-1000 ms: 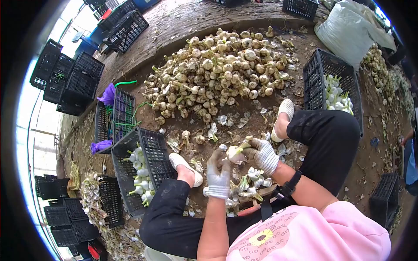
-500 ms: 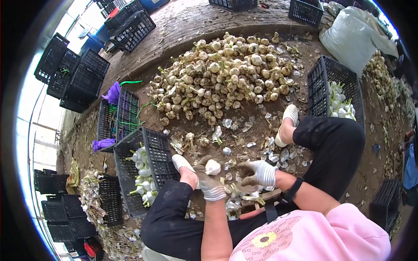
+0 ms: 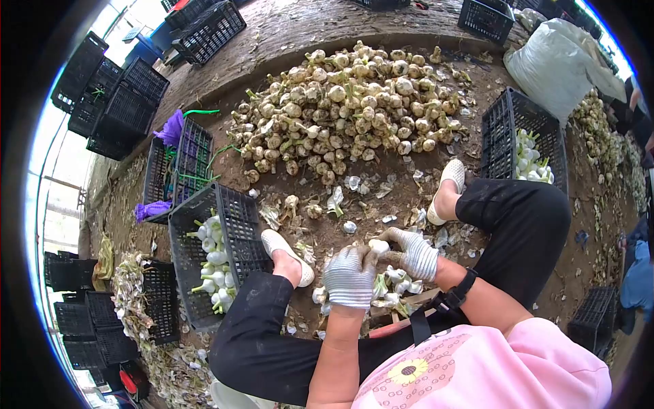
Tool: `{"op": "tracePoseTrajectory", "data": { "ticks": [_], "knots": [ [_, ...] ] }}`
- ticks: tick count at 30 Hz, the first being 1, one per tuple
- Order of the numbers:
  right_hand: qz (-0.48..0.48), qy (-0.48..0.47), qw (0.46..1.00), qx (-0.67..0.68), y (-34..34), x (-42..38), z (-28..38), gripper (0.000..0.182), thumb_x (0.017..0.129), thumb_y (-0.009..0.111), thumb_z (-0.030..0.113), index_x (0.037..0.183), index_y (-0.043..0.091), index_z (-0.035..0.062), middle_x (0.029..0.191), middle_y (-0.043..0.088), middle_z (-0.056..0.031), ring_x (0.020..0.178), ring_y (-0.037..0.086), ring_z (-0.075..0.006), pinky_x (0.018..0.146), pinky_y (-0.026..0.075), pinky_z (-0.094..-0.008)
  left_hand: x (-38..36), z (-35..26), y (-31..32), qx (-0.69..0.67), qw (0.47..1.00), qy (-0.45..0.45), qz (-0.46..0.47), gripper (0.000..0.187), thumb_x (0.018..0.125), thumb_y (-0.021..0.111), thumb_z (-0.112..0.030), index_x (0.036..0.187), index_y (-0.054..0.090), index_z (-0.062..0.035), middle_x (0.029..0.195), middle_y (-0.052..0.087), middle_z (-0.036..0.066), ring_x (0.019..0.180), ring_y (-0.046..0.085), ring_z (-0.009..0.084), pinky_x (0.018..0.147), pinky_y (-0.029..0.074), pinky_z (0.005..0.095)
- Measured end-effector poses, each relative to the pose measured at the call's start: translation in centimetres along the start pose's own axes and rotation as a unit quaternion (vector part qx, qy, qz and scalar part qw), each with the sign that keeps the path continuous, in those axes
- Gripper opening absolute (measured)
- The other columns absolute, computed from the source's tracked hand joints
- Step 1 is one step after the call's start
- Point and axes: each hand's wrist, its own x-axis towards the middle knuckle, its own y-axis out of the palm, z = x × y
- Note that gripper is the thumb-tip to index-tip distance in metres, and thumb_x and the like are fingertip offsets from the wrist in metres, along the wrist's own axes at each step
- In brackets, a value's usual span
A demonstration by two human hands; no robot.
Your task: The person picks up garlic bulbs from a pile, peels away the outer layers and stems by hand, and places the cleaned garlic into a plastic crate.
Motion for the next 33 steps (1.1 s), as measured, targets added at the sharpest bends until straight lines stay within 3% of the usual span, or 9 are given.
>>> {"op": "tracePoseTrajectory", "data": {
  "ticks": [4, 6, 11, 13, 18, 21, 23, 31, 33],
  "knots": [
    [0.059, 0.028, 0.994, 0.092, -0.7, -0.2, -0.1, 0.039, 0.079, 0.068, 0.015, 0.113, 0.051, 0.0034, 0.100, 0.059, -0.0034, 0.087, 0.055, -0.0092, 0.071, 0.047, -0.0236, 0.1, 1.9, 0.8, -0.265, 0.947, -0.178, 0.009, 0.003, 0.078, 0.062, -0.007, 0.077, 0.060, -0.0047, 0.070, 0.062, 0.007, 0.061, 0.058, 0.0196, 0.057, 0.047, 0.0302],
    [0.084, 0.013, 0.978, 0.189, -0.7, -0.6, 0.6, 0.043, 0.078, 0.069, 0.017, 0.115, 0.051, 0.0035, 0.101, 0.059, -0.0036, 0.087, 0.056, -0.0099, 0.072, 0.048, -0.0237, 0.3, 3.1, 0.1, -0.564, 0.770, -0.299, -0.021, 0.005, 0.082, 0.060, -0.008, 0.083, 0.057, -0.0046, 0.072, 0.060, 0.004, 0.061, 0.055, 0.0123, 0.058, 0.048, 0.0262],
    [0.046, 0.050, 0.971, 0.231, -0.7, -1.0, 2.0, 0.048, 0.081, 0.066, 0.023, 0.119, 0.047, 0.0016, 0.105, 0.057, -0.0081, 0.090, 0.059, -0.0154, 0.074, 0.052, -0.0286, -0.5, 1.0, -0.4, -0.441, 0.867, -0.233, 0.004, 0.017, 0.078, 0.066, -0.009, 0.090, 0.058, 0.0002, 0.086, 0.063, 0.008, 0.074, 0.060, 0.0152, 0.069, 0.049, 0.0280],
    [0.020, 0.047, 0.979, 0.196, -0.5, -0.7, 1.2, 0.044, 0.081, 0.066, 0.021, 0.116, 0.048, 0.0007, 0.102, 0.056, -0.0082, 0.088, 0.058, -0.0136, 0.072, 0.052, -0.0277, 0.0, 0.2, -0.6, -0.126, 0.990, 0.050, -0.047, 0.017, 0.071, 0.069, -0.007, 0.084, 0.060, -0.0019, 0.084, 0.063, 0.011, 0.077, 0.060, 0.0240, 0.070, 0.047, 0.0322],
    [0.022, 0.022, 0.991, 0.129, -0.9, -0.8, 0.7, 0.042, 0.080, 0.068, 0.021, 0.113, 0.049, 0.0016, 0.099, 0.057, -0.0069, 0.087, 0.056, -0.0112, 0.070, 0.051, -0.0254, 0.6, -0.8, 0.2, 0.063, 0.988, 0.130, -0.051, 0.011, 0.073, 0.068, -0.008, 0.077, 0.057, -0.0048, 0.077, 0.062, 0.006, 0.063, 0.056, 0.0183, 0.058, 0.044, 0.0302],
    [0.069, -0.007, 0.983, 0.168, -1.8, -1.2, 0.3, 0.050, 0.077, 0.070, 0.020, 0.119, 0.047, 0.0029, 0.104, 0.057, -0.0074, 0.091, 0.056, -0.0134, 0.075, 0.051, -0.0280, 0.9, -0.2, 0.8, -0.421, 0.874, -0.241, -0.021, 0.011, 0.079, 0.065, -0.009, 0.077, 0.056, -0.0043, 0.074, 0.061, 0.003, 0.058, 0.053, 0.0100, 0.052, 0.041, 0.0246],
    [0.106, -0.050, 0.962, 0.246, -2.0, -1.5, 0.3, 0.055, 0.076, 0.071, 0.019, 0.122, 0.046, 0.0039, 0.107, 0.056, -0.0077, 0.096, 0.056, -0.0152, 0.078, 0.051, -0.0299, 1.5, 0.7, 0.0, -0.490, 0.811, -0.319, -0.031, 0.009, 0.083, 0.061, -0.009, 0.083, 0.056, -0.0022, 0.076, 0.061, 0.004, 0.061, 0.055, 0.0089, 0.055, 0.047, 0.0226],
    [0.141, -0.009, 0.873, 0.468, -3.0, -1.8, -1.7, 0.063, 0.074, 0.071, 0.013, 0.128, 0.038, 0.0069, 0.112, 0.054, -0.0117, 0.099, 0.057, -0.0206, 0.081, 0.051, -0.0364, 1.5, 1.8, 0.1, -0.715, 0.631, -0.296, -0.056, 0.012, 0.081, 0.064, -0.013, 0.089, 0.058, -0.0066, 0.078, 0.063, 0.009, 0.066, 0.064, 0.0225, 0.056, 0.058, 0.0371],
    [0.141, -0.035, 0.863, 0.484, -3.5, -2.1, -1.0, 0.057, 0.079, 0.067, 0.022, 0.126, 0.040, 0.0062, 0.110, 0.056, -0.0125, 0.092, 0.058, -0.0202, 0.078, 0.051, -0.0349, 2.1, 3.1, -0.6, -0.652, 0.701, -0.260, -0.122, 0.010, 0.083, 0.060, -0.009, 0.091, 0.057, -0.0063, 0.076, 0.062, 0.007, 0.064, 0.062, 0.0198, 0.053, 0.053, 0.0325]
  ]
}}
